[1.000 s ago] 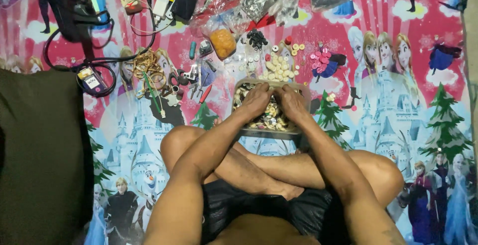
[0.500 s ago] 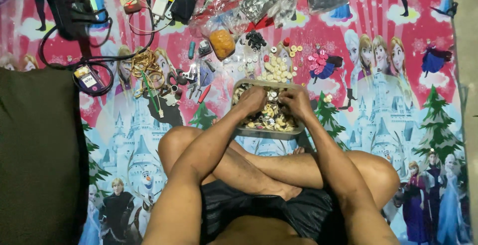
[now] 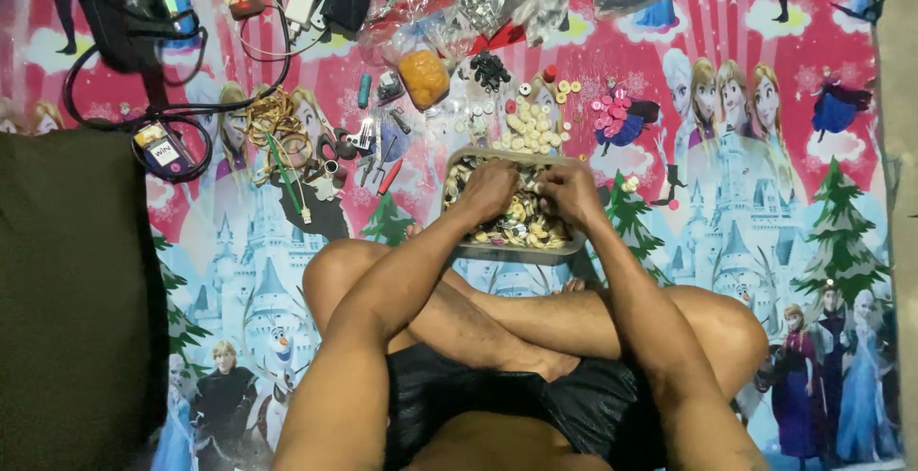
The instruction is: The person sorts small decorative items from a container onto a mat.
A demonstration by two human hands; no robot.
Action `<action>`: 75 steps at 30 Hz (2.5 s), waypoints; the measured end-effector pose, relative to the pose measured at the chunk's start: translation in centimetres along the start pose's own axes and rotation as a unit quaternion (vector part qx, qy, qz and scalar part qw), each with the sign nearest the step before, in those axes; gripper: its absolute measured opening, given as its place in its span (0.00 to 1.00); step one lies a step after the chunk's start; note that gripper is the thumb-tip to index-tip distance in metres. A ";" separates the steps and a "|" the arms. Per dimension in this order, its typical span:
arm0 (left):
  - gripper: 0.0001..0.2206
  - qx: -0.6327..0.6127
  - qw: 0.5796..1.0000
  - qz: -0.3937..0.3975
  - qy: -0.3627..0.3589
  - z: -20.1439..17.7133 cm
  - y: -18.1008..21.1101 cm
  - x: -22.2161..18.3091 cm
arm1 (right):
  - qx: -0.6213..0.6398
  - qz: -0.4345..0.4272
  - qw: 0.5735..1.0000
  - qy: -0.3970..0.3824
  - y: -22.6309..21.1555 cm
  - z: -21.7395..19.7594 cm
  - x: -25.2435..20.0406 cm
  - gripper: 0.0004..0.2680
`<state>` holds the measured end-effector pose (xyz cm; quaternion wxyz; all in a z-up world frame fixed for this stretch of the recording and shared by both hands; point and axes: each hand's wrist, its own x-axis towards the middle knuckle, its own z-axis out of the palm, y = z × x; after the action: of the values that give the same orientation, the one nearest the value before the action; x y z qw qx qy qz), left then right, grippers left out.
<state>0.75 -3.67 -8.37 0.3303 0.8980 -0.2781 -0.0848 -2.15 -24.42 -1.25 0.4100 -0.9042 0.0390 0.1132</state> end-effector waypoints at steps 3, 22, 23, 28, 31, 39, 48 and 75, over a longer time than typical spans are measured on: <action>0.11 -0.148 0.982 -0.116 -0.023 -1.5 1.9 0.4 | 0.279 0.196 0.939 -0.038 -5.0 -2.6 -0.1 0.07; 0.08 -0.315 0.933 -0.174 -0.007 -6.2 5.3 0.8 | 0.232 0.137 0.962 -0.033 -5.5 -3.7 -0.8 0.04; 0.08 -0.249 0.958 -0.142 -0.011 -5.4 4.6 0.8 | 0.076 0.079 0.994 -0.021 -4.2 -4.2 -0.6 0.05; 0.08 -0.121 0.990 -0.055 -0.050 -3.7 4.6 0.7 | -0.165 -0.052 0.984 -0.050 0.1 -5.1 0.4 0.06; 0.08 0.006 0.997 0.041 -0.062 -1.8 5.5 -0.2 | -0.225 -0.033 0.971 -0.067 1.3 -3.5 0.7 0.07; 0.08 0.143 0.974 0.173 0.027 0.2 6.5 0.0 | -0.197 -0.017 0.979 -0.051 -0.2 -5.8 -0.2 0.06; 0.06 -0.224 0.974 -0.016 0.035 -0.1 5.2 0.2 | -0.042 0.059 0.997 -0.027 -0.9 -4.3 0.0 0.06; 0.06 -0.385 0.894 -0.142 0.177 -7.1 7.3 1.4 | 0.501 0.102 0.858 -0.044 -5.3 -2.2 1.5 0.10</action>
<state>1.06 -5.12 1.81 0.6784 0.7307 -0.0296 -0.0706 0.57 -22.52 3.68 0.7951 -0.5616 0.1642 0.1594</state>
